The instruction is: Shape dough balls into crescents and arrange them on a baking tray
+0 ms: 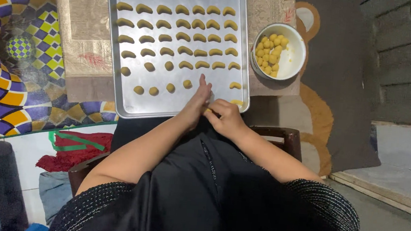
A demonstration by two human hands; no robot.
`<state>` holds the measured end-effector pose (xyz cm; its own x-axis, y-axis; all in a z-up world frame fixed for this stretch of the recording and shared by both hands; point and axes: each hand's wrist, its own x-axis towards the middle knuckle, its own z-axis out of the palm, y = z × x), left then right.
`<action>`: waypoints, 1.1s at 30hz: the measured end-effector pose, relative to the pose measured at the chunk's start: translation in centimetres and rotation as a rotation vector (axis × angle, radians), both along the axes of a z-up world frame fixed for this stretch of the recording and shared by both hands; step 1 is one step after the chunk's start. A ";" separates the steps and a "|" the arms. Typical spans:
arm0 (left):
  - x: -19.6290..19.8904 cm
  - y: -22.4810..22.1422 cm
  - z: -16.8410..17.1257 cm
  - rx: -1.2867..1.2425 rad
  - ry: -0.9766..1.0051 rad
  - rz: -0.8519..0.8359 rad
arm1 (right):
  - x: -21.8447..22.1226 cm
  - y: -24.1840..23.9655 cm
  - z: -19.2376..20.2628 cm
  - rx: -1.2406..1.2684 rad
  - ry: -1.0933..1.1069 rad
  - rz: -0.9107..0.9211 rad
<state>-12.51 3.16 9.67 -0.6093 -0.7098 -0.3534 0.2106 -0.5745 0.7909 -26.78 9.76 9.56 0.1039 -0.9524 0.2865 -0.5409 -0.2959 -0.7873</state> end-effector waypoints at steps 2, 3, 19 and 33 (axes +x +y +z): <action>-0.1 0.7 0.2 -0.058 -0.116 -0.004 | -0.1 -0.1 -0.8 -0.006 0.016 -0.039; -0.1 0.7 0.2 -0.057 -0.117 -0.003 | -0.2 0.0 -1.1 -0.005 0.016 -0.037; 2.7 -1.9 -4.9 -0.130 -0.383 0.114 | -5.7 -5.5 -6.4 -0.077 0.535 -0.313; 0.5 -2.7 -11.0 -0.189 -0.489 -0.019 | -9.7 -5.7 -9.6 0.111 0.716 -0.356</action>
<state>-12.02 0.45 -1.36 -0.4185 -0.7791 -0.4667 -0.2186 -0.4123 0.8844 -36.44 4.04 -0.02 -0.0884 -0.9820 0.1670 -0.9722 0.0486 -0.2290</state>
